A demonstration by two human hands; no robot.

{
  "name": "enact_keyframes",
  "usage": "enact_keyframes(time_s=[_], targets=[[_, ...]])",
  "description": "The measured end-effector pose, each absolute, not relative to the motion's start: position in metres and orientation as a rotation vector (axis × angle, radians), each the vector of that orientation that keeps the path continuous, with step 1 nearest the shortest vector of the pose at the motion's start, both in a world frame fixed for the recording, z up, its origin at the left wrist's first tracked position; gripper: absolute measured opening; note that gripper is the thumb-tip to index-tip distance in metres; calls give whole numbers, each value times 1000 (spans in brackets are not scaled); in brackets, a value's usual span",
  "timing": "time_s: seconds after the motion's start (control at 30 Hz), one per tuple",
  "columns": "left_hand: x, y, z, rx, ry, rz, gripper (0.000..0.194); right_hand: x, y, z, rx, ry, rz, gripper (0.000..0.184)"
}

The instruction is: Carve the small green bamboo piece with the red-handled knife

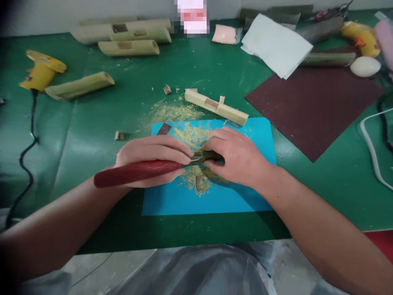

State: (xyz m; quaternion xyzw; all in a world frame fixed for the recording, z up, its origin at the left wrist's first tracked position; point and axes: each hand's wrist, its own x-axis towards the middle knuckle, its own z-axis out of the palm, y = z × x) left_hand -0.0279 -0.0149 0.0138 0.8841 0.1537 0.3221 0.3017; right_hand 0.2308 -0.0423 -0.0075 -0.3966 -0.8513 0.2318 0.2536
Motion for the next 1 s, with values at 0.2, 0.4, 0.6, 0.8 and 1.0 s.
enact_keyframes(time_s=[0.2,0.4,0.6,0.8,1.0], targets=[[-17,-17,9,2249,466,974,8,230,-40,-8,-1071,-2330,602,10],[-15,-18,14,2157,558,973,7,228,-41,-8,-1082,-2336,568,10],[-17,-16,12,2214,551,964,13,224,-43,-9,-1173,-2341,519,10],[-13,-19,12,2180,636,989,7,216,-45,-6,-1241,-2400,393,16],[-12,-20,13,2186,777,950,3,211,-45,-6,-1234,-2380,439,22]])
